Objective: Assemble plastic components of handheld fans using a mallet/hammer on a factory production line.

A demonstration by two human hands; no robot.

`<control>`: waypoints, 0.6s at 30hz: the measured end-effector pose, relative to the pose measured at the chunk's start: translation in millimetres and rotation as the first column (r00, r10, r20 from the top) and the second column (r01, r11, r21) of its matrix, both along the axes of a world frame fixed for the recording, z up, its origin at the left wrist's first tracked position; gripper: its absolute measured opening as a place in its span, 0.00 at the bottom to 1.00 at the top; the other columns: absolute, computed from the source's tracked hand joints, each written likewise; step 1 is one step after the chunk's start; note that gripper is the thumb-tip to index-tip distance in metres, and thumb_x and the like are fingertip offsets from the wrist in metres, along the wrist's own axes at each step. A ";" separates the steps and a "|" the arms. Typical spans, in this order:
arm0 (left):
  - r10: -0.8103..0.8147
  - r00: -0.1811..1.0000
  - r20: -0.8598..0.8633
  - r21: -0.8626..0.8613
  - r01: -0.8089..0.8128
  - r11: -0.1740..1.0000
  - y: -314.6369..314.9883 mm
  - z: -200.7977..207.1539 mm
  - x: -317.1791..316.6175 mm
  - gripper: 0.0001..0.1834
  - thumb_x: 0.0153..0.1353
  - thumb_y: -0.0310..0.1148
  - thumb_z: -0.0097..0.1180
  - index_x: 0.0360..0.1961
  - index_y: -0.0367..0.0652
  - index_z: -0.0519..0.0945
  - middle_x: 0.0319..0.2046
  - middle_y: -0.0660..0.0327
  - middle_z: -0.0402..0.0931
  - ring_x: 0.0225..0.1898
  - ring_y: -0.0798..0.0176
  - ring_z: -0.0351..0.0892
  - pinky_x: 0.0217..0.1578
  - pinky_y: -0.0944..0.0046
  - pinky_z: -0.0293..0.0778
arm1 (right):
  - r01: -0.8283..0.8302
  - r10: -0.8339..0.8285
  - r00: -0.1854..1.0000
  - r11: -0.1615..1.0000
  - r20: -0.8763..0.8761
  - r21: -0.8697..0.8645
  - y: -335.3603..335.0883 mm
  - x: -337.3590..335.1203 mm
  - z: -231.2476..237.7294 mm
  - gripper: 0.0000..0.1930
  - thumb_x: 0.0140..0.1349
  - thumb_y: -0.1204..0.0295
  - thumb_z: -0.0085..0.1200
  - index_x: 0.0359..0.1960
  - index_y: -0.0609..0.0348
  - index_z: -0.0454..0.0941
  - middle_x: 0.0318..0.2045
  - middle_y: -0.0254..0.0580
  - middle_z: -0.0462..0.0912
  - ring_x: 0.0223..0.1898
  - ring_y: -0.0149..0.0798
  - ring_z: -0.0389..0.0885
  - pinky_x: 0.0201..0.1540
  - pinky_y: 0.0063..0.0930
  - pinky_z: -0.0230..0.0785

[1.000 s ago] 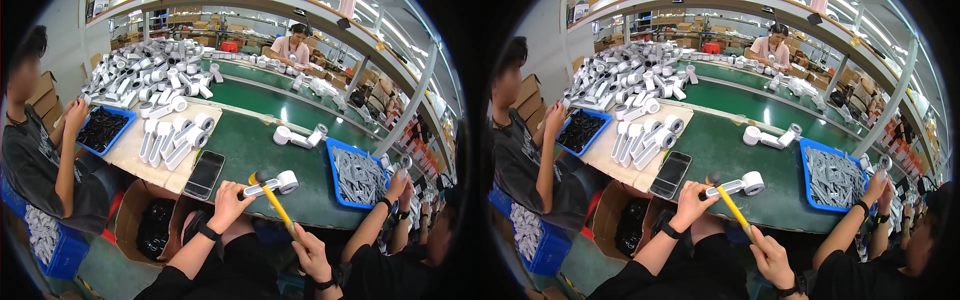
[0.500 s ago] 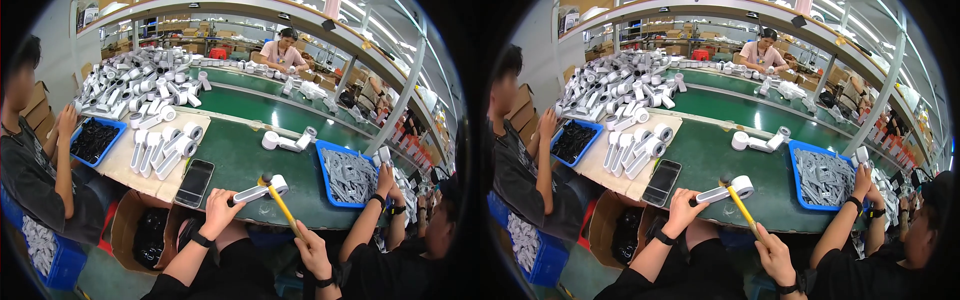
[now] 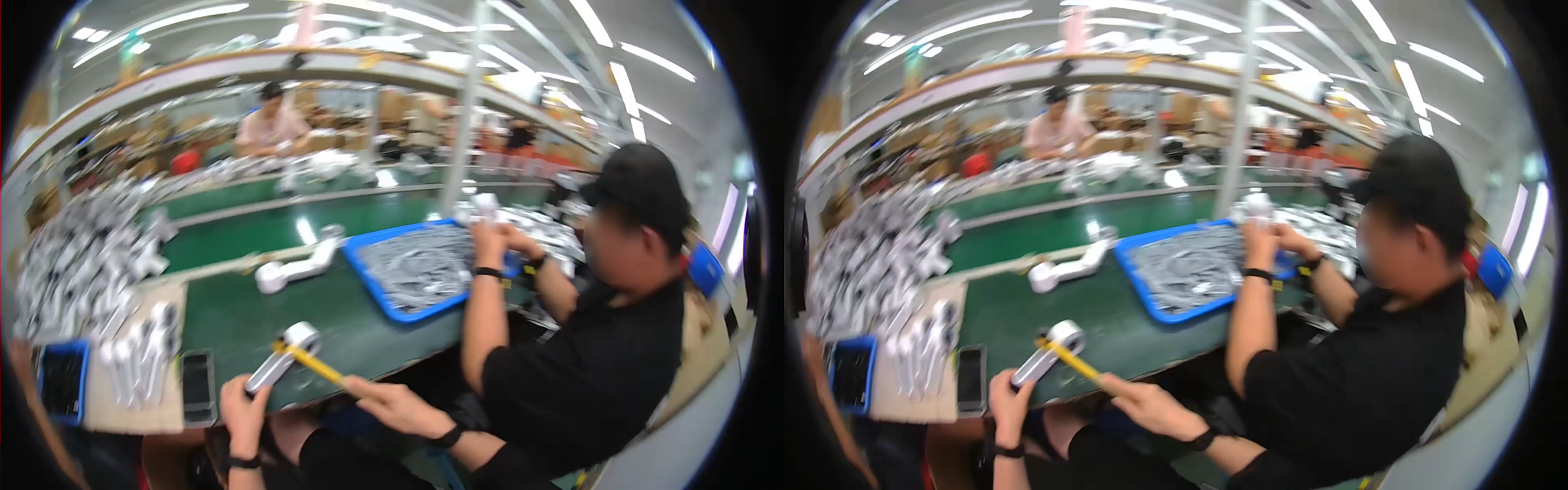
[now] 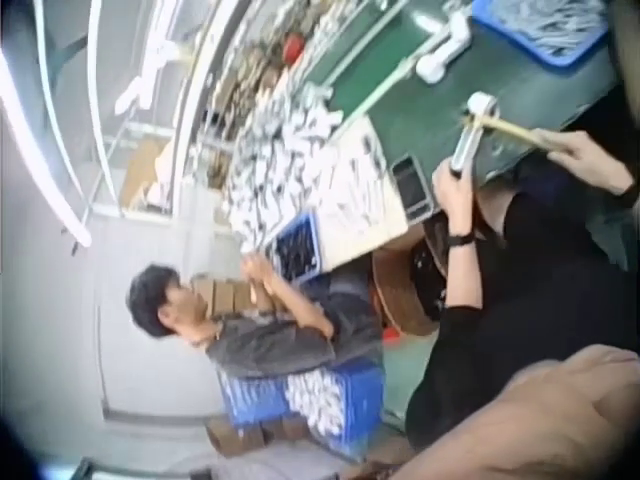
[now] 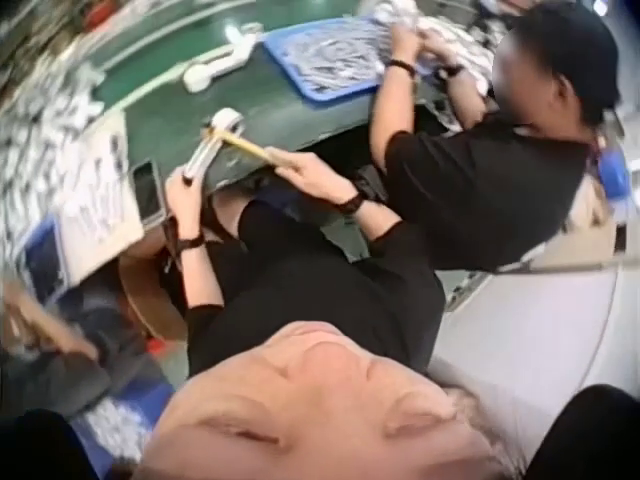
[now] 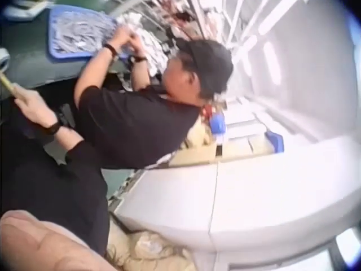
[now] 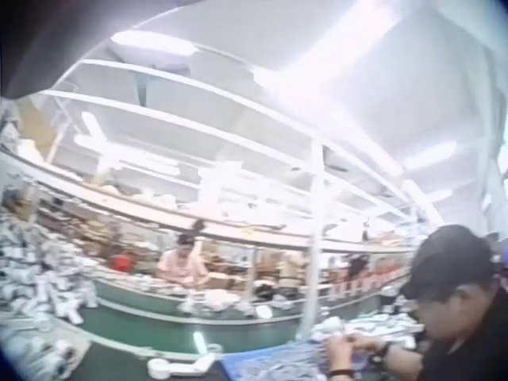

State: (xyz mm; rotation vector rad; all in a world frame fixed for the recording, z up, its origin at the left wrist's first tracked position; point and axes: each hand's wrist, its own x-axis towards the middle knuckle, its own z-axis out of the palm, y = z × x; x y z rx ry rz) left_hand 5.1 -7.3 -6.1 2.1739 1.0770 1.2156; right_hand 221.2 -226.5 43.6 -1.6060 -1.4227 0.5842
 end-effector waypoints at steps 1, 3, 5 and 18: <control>-0.011 0.999 0.045 0.056 0.009 0.998 6.5 -16.2 -1.2 0.17 0.51 0.31 0.70 0.41 0.39 0.79 0.35 0.52 0.79 0.42 0.47 0.77 0.46 0.53 0.72 | -0.039 0.040 0.998 0.999 -0.046 0.030 -1.3 0.6 -7.7 0.25 0.70 0.72 0.52 0.68 0.59 0.67 0.67 0.48 0.72 0.69 0.40 0.69 0.71 0.31 0.59; -0.015 1.000 0.016 -0.243 0.019 0.970 -5.3 3.7 5.8 0.21 0.58 0.27 0.60 0.52 0.41 0.71 0.29 0.54 0.72 0.32 0.53 0.75 0.36 0.56 0.71 | 0.009 -0.072 0.947 0.980 -0.314 -0.199 -16.2 -8.1 -2.9 0.31 0.73 0.67 0.52 0.75 0.49 0.58 0.38 0.33 0.82 0.35 0.25 0.79 0.40 0.22 0.75; -0.145 0.882 0.449 -0.391 0.340 0.855 12.1 -15.2 4.1 0.23 0.69 0.34 0.53 0.64 0.51 0.69 0.23 0.66 0.68 0.20 0.71 0.64 0.17 0.66 0.57 | 0.031 -0.012 0.832 0.999 -0.555 0.024 -22.3 -27.5 -28.1 0.31 0.74 0.63 0.51 0.76 0.42 0.57 0.28 0.25 0.74 0.22 0.18 0.67 0.25 0.15 0.64; 0.063 0.980 -0.187 -0.020 -0.068 0.997 5.9 17.1 -9.2 0.21 0.65 0.38 0.58 0.53 0.34 0.79 0.43 0.40 0.81 0.45 0.41 0.80 0.48 0.51 0.75 | -0.059 0.006 0.514 0.998 -0.858 -0.028 -66.3 -68.4 -1.4 0.15 0.73 0.63 0.52 0.56 0.53 0.74 0.21 0.30 0.74 0.14 0.24 0.68 0.14 0.18 0.61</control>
